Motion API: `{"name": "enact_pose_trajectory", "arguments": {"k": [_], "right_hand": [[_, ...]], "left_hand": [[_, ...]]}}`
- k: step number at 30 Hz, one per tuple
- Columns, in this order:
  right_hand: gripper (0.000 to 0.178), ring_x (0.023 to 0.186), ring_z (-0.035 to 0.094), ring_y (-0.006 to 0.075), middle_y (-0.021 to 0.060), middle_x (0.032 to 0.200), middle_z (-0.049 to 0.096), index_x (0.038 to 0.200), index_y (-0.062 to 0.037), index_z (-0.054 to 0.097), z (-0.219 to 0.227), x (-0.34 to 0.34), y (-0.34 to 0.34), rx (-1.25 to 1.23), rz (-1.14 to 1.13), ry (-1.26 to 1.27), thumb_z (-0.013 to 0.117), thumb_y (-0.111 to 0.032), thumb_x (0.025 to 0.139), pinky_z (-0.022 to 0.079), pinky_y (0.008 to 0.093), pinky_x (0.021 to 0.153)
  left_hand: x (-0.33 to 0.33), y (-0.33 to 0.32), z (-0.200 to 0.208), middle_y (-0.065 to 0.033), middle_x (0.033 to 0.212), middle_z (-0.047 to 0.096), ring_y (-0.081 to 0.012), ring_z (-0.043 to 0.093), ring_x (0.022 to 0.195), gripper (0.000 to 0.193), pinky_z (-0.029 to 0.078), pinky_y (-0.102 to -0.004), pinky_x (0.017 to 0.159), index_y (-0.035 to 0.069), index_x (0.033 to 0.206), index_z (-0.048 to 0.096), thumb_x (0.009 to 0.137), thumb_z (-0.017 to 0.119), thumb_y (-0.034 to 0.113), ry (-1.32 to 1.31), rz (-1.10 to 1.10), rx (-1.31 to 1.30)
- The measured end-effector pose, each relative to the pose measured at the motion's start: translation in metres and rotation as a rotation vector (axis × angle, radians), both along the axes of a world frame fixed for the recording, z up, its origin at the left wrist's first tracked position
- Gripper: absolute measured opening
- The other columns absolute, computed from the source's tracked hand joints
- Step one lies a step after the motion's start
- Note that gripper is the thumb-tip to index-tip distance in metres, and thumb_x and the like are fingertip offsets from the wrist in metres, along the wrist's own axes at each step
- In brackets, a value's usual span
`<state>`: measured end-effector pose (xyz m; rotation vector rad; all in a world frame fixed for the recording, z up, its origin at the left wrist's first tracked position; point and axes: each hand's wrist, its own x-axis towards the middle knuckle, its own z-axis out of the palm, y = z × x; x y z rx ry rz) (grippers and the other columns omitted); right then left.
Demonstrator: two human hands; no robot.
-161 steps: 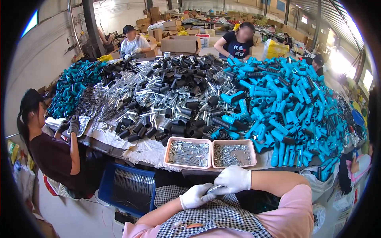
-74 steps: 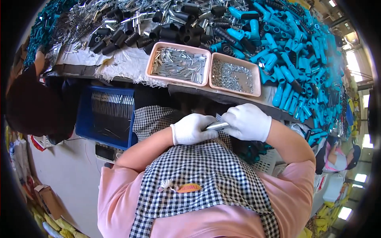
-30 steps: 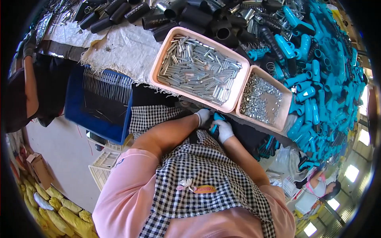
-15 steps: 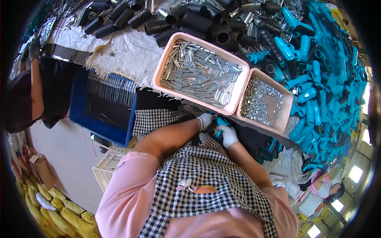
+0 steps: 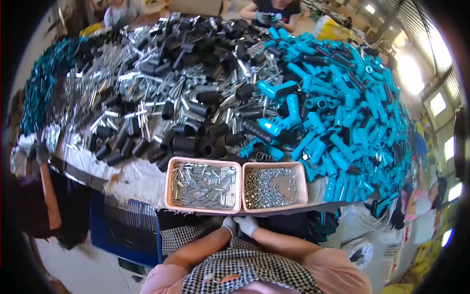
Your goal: Assembling small metal components into teal plastic handles at a factory workbench.
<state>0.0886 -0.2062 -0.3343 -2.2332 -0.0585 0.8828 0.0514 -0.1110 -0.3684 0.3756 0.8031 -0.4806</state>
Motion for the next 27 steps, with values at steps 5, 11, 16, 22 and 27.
{"name": "enact_pose_trajectory", "arguments": {"k": [5, 11, 16, 22, 27], "right_hand": [[0.054, 0.135, 0.04, 0.0286, 0.0129, 0.152, 0.036, 0.145, -0.0124, 0.041, -0.028, 0.034, 0.028, 0.294, 0.066, 0.013, 0.042, -0.042, 0.1, 0.033, 0.0379, 0.112], [0.058, 0.137, 0.038, 0.0294, 0.0122, 0.152, 0.037, 0.146, -0.0092, 0.039, -0.025, 0.017, 0.038, 0.5, 0.028, 0.03, 0.045, -0.042, 0.099, 0.031, 0.0373, 0.114], [0.058, 0.136, 0.039, 0.0291, 0.0126, 0.152, 0.038, 0.145, -0.0088, 0.04, -0.063, 0.025, 0.039, 0.531, 0.062, -0.165, 0.045, -0.042, 0.098, 0.031, 0.0373, 0.113], [0.058, 0.136, 0.039, 0.0287, 0.0131, 0.151, 0.038, 0.144, -0.0082, 0.041, -0.121, 0.024, 0.039, 0.547, 0.06, -0.468, 0.046, -0.042, 0.098, 0.031, 0.0372, 0.113], [0.058, 0.135, 0.04, 0.0283, 0.0135, 0.151, 0.039, 0.144, -0.0078, 0.043, -0.162, 0.001, 0.04, 0.547, 0.081, -0.705, 0.047, -0.042, 0.097, 0.032, 0.0371, 0.113]], "left_hand": [[0.017, 0.038, 0.046, -0.0127, 0.122, 0.062, -0.0219, 0.058, 0.108, 0.038, 0.045, -0.0342, 0.097, 0.004, 0.125, 0.057, 0.101, 0.039, 0.028, -0.017, -0.082, 0.374], [-0.007, 0.021, 0.01, -0.0197, 0.135, 0.054, -0.0323, 0.049, 0.128, 0.054, 0.038, -0.0368, 0.106, -0.001, 0.131, 0.051, 0.092, 0.049, 0.037, -0.562, -1.107, 1.243], [0.011, 0.04, 0.071, -0.0164, 0.129, 0.06, -0.0294, 0.059, 0.117, 0.047, 0.045, -0.0372, 0.098, 0.009, 0.121, 0.064, 0.087, 0.052, 0.039, -0.562, -1.323, 1.306], [0.007, 0.027, 0.042, -0.0146, 0.126, 0.062, -0.0313, 0.059, 0.115, 0.047, 0.046, -0.0392, 0.098, 0.013, 0.12, 0.065, 0.091, 0.045, 0.044, -0.533, -1.32, 1.49], [0.015, 0.031, 0.054, -0.0161, 0.128, 0.061, -0.0319, 0.059, 0.116, 0.043, 0.045, -0.0408, 0.098, 0.011, 0.12, 0.064, 0.093, 0.044, 0.038, -0.585, -1.394, 1.394]]}}
